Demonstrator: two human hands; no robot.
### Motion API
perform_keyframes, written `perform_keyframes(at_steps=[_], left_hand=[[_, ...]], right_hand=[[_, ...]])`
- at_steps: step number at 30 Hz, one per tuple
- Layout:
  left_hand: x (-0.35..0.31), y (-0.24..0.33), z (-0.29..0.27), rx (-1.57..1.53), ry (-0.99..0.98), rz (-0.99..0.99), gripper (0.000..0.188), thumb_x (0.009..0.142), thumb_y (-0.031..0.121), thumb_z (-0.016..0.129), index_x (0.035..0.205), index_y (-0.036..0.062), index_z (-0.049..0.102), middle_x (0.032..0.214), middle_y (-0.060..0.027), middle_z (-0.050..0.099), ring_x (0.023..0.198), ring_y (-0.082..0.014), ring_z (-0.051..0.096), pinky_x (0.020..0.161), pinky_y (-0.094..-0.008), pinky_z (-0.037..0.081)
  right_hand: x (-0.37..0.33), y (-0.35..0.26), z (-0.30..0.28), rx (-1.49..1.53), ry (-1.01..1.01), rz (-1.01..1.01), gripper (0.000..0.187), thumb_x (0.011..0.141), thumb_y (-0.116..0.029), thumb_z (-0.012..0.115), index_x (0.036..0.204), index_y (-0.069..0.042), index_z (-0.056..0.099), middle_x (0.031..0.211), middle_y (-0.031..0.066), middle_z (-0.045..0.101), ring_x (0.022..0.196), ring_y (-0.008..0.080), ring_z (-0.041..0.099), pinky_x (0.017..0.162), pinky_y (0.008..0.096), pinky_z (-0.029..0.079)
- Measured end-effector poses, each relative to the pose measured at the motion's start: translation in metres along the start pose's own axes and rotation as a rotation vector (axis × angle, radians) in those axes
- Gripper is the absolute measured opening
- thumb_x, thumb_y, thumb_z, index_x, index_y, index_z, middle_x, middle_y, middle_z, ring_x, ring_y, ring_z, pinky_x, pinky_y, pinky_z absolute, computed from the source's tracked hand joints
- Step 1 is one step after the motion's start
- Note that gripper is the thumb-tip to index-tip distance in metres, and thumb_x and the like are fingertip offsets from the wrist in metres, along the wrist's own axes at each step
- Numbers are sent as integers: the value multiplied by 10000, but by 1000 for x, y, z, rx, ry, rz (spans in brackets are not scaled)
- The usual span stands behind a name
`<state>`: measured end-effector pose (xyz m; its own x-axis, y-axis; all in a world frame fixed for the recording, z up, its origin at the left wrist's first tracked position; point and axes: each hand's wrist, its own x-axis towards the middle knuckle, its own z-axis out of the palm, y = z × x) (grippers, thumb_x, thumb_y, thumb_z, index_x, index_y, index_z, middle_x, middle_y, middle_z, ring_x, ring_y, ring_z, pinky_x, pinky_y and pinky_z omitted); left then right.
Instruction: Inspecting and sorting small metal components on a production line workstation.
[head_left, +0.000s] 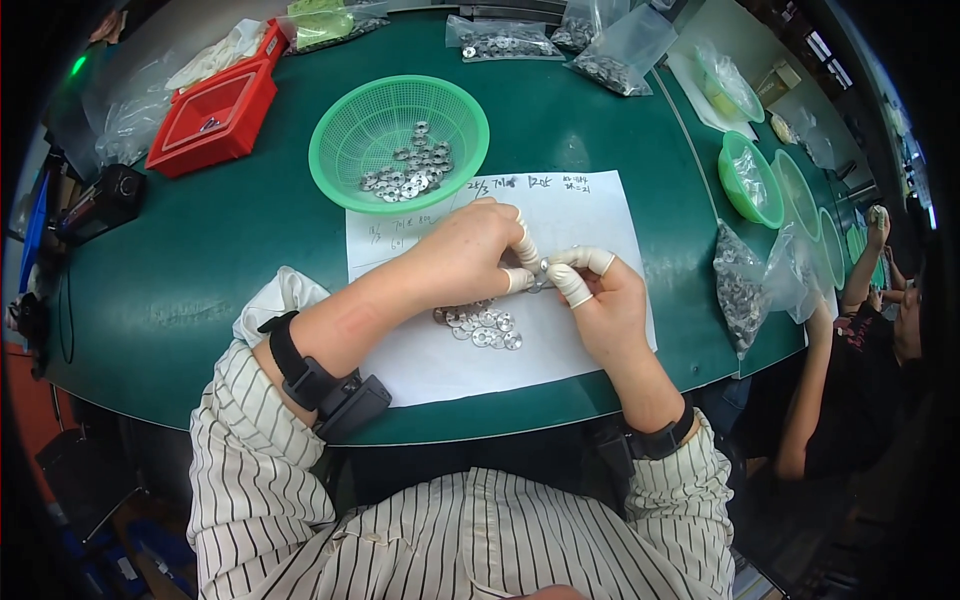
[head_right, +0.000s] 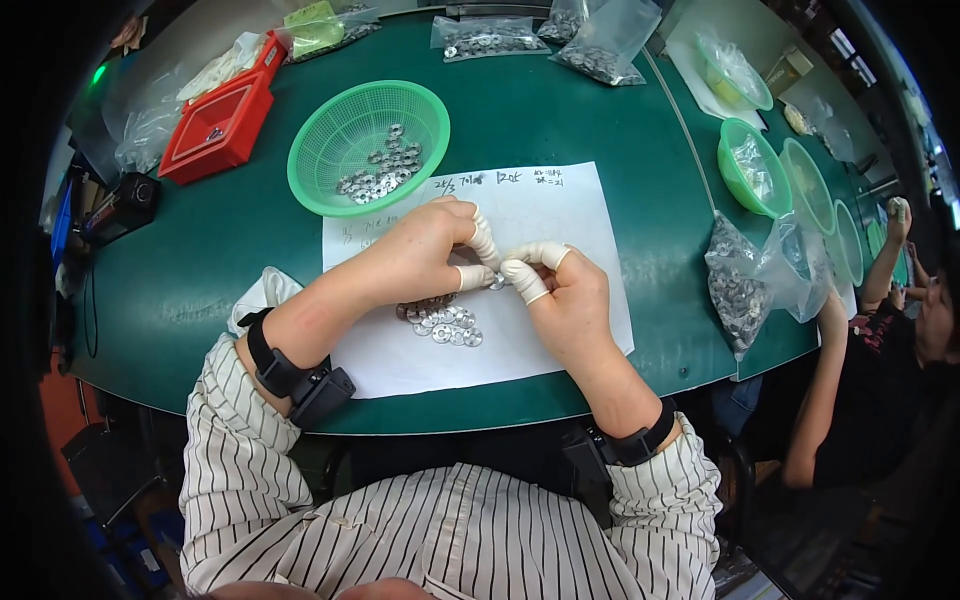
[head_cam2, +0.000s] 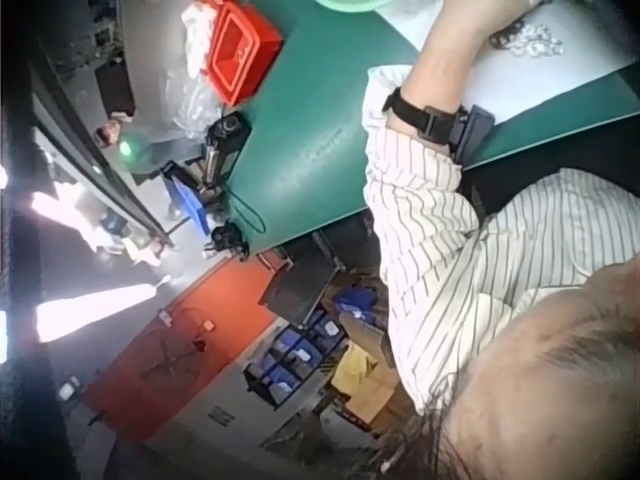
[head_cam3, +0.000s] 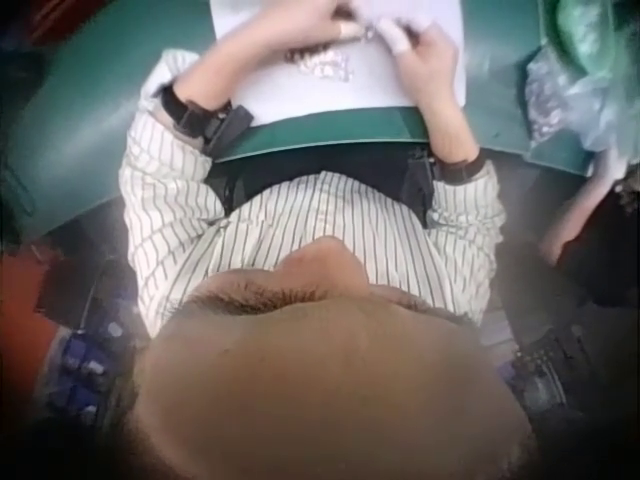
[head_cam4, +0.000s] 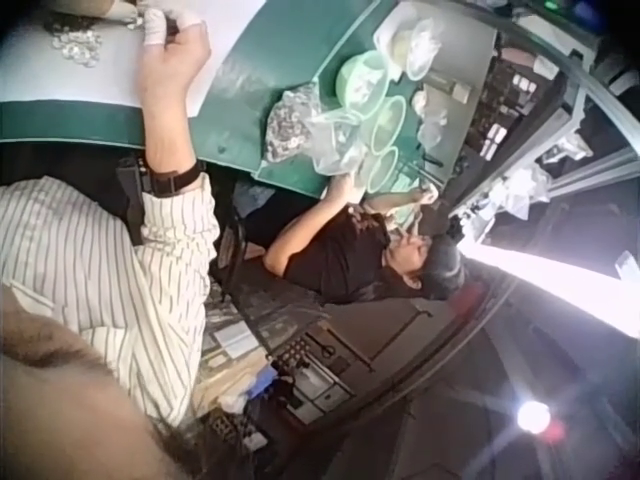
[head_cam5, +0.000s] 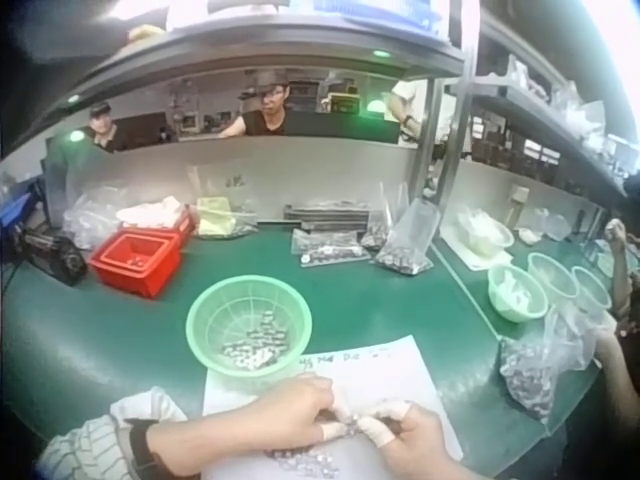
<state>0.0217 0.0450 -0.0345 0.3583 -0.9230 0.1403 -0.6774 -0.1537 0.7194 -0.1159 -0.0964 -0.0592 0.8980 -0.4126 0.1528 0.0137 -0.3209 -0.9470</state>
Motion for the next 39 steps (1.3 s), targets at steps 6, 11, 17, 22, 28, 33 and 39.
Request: perform_keyframes(at_steps=[6, 11, 17, 22, 28, 33, 39], left_hand=[[-1, -2, 1, 7, -6, -6, 143, 682, 164, 705, 794, 75, 709, 782, -86, 601, 833, -264, 562, 748, -371, 459], [0, -7, 2, -9, 7, 16, 138, 683, 164, 707, 788, 74, 709, 787, -90, 598, 845, -267, 557, 760, -374, 455], [4, -14, -1, -168, 1, 8, 135, 681, 134, 699, 763, 27, 694, 761, -122, 629, 769, -273, 605, 696, -376, 480], [3, -14, -3, -200, -15, -6, 144, 680, 114, 695, 756, -7, 683, 765, -145, 653, 713, -264, 640, 652, -361, 499], [4, -12, -3, -166, -30, -15, 128, 686, 98, 700, 766, 0, 679, 778, -131, 639, 726, -244, 634, 664, -336, 503], [3, -12, -3, -167, -49, -27, 104, 703, 77, 705, 779, 15, 668, 792, -101, 605, 733, -221, 613, 660, -307, 500], [3, -11, -1, -132, -28, -5, 103, 698, 83, 710, 771, 23, 670, 790, -98, 600, 746, -224, 612, 658, -309, 499]], right_hand=[[0, -3, 1, -112, -50, -4, 77, 849, -48, 652, 905, 3, 637, 804, 18, 625, 663, 58, 535, 588, 196, 445], [-1, -8, 3, -181, -18, -19, 50, 843, -44, 653, 877, -11, 640, 793, 37, 629, 661, 85, 556, 589, 220, 456], [2, -12, 4, -407, -65, -395, 41, 844, -52, 647, 866, -26, 625, 778, 77, 626, 672, 151, 593, 615, 256, 473], [1, -17, 6, -361, -69, -310, 49, 846, -57, 644, 862, -26, 610, 784, 90, 625, 681, 172, 603, 635, 267, 479], [2, -15, 4, -445, -80, -359, 53, 848, -54, 641, 864, -20, 604, 789, 89, 623, 684, 171, 602, 642, 265, 482], [0, -13, 4, -410, -76, -326, 51, 853, -52, 636, 871, -17, 604, 796, 84, 622, 688, 158, 599, 642, 258, 481], [-2, -12, 3, -345, -55, -209, 70, 875, -62, 622, 899, 0, 600, 848, 70, 638, 722, 116, 592, 646, 245, 480]])
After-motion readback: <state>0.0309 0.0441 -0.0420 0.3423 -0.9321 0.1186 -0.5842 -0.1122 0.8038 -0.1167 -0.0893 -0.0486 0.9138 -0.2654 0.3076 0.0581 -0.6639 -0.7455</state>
